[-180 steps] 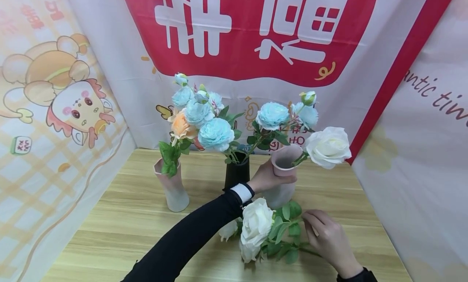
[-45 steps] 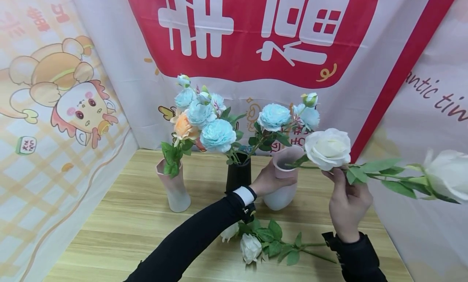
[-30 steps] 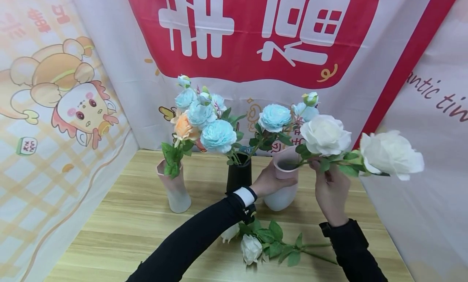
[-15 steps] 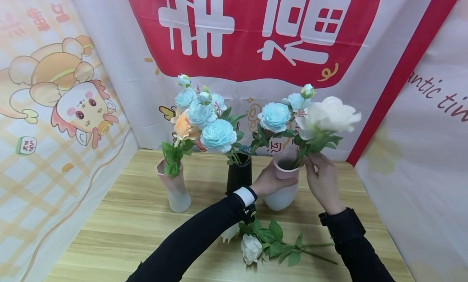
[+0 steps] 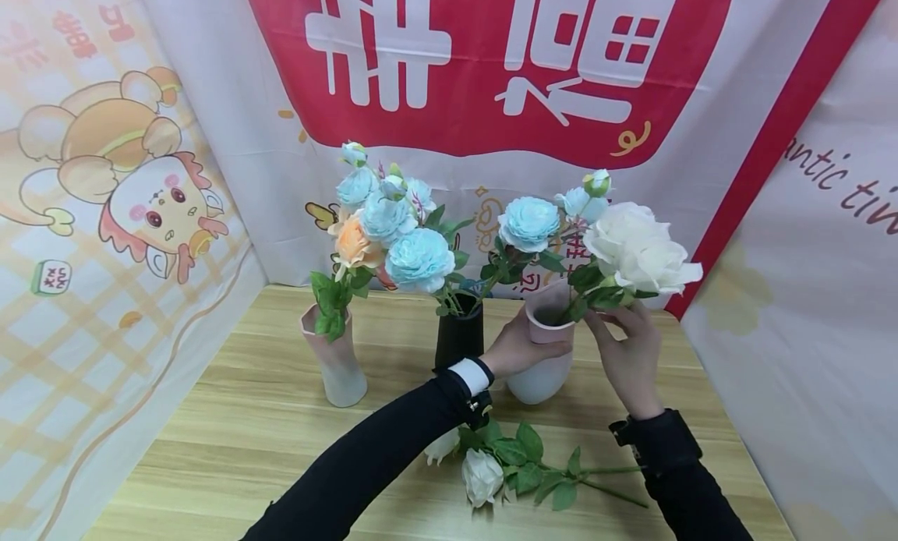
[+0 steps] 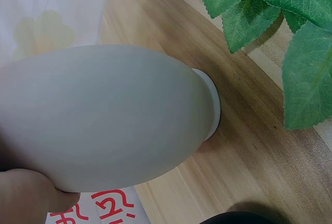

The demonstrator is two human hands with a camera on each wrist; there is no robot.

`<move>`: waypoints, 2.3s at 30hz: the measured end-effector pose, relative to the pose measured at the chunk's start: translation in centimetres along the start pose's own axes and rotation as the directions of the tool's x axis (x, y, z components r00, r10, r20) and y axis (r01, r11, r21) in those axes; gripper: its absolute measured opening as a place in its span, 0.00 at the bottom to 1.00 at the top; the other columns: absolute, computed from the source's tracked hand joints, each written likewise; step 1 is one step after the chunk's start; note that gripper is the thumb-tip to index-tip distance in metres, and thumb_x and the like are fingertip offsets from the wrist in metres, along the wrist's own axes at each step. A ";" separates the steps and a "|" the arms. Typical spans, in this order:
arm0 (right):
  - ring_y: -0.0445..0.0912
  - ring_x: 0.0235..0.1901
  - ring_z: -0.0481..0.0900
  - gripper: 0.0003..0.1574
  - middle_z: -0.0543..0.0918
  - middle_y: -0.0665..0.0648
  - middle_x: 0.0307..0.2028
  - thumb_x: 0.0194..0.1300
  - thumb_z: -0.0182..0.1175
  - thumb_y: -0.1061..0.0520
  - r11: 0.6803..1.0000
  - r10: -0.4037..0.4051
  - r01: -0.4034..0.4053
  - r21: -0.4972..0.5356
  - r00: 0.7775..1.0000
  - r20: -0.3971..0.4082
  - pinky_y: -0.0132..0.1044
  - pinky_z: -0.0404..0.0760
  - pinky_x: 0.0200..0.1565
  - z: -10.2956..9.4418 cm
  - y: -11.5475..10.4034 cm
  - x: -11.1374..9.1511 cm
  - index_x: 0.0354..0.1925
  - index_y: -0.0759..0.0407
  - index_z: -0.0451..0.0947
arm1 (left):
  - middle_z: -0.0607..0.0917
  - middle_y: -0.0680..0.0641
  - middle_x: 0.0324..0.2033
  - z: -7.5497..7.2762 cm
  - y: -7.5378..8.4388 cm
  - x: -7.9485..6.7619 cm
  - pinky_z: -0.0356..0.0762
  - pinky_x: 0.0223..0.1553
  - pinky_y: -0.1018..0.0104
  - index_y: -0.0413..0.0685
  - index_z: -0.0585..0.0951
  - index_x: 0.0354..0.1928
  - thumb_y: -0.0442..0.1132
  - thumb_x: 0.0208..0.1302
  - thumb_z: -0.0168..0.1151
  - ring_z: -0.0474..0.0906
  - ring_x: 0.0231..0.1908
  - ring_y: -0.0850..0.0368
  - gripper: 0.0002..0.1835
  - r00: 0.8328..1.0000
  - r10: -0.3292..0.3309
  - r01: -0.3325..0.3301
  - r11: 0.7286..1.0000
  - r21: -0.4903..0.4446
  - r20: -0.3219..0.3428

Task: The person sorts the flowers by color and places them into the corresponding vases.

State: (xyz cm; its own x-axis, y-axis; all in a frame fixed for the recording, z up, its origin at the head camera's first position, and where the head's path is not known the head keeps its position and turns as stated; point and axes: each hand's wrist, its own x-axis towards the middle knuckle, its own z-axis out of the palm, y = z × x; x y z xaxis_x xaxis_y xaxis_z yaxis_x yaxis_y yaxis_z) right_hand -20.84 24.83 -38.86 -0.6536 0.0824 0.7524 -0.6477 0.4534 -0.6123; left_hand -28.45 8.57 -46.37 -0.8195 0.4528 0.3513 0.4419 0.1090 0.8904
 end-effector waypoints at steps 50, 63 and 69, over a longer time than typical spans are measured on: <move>0.32 0.27 0.75 0.06 0.79 0.39 0.28 0.61 0.70 0.61 0.991 -0.001 0.109 -0.077 0.582 0.813 0.34 0.76 0.27 -0.2 3.6 -9.6 0.30 0.50 0.84 | 0.66 0.57 0.68 -0.2 0.5 0.1 0.68 0.56 0.67 0.63 0.53 0.77 0.38 0.55 0.76 0.67 0.61 0.64 0.53 0.997 0.069 -0.067 0.996 0.060 -0.024; 0.30 0.23 0.69 0.15 0.71 0.34 0.23 0.55 0.72 0.62 0.968 0.044 0.214 -0.129 0.360 0.932 0.30 0.73 0.27 0.8 3.8 -11.3 0.21 0.45 0.79 | 0.67 0.53 0.68 -0.7 2.4 -0.6 0.69 0.56 0.68 0.58 0.54 0.77 0.35 0.56 0.75 0.68 0.62 0.62 0.51 0.997 0.073 -0.073 0.997 -0.010 0.000; 0.31 0.22 0.67 0.15 0.71 0.37 0.23 0.52 0.73 0.61 0.949 0.094 0.254 -0.185 0.332 0.939 0.31 0.71 0.24 1.2 3.9 -12.4 0.20 0.46 0.78 | 0.67 0.48 0.68 -1.1 3.7 -1.2 0.69 0.55 0.70 0.53 0.54 0.77 0.34 0.56 0.74 0.68 0.62 0.59 0.51 0.998 0.065 -0.065 0.998 -0.013 0.010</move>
State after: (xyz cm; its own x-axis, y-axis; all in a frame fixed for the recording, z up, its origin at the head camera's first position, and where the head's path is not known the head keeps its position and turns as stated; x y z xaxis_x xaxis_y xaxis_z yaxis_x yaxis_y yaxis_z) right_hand -15.74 24.47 -50.86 -0.6452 -0.7631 -0.0359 -0.7086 0.6153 -0.3453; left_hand -26.27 7.44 -43.15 -0.7851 0.4679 0.4058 0.4896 0.0676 0.8693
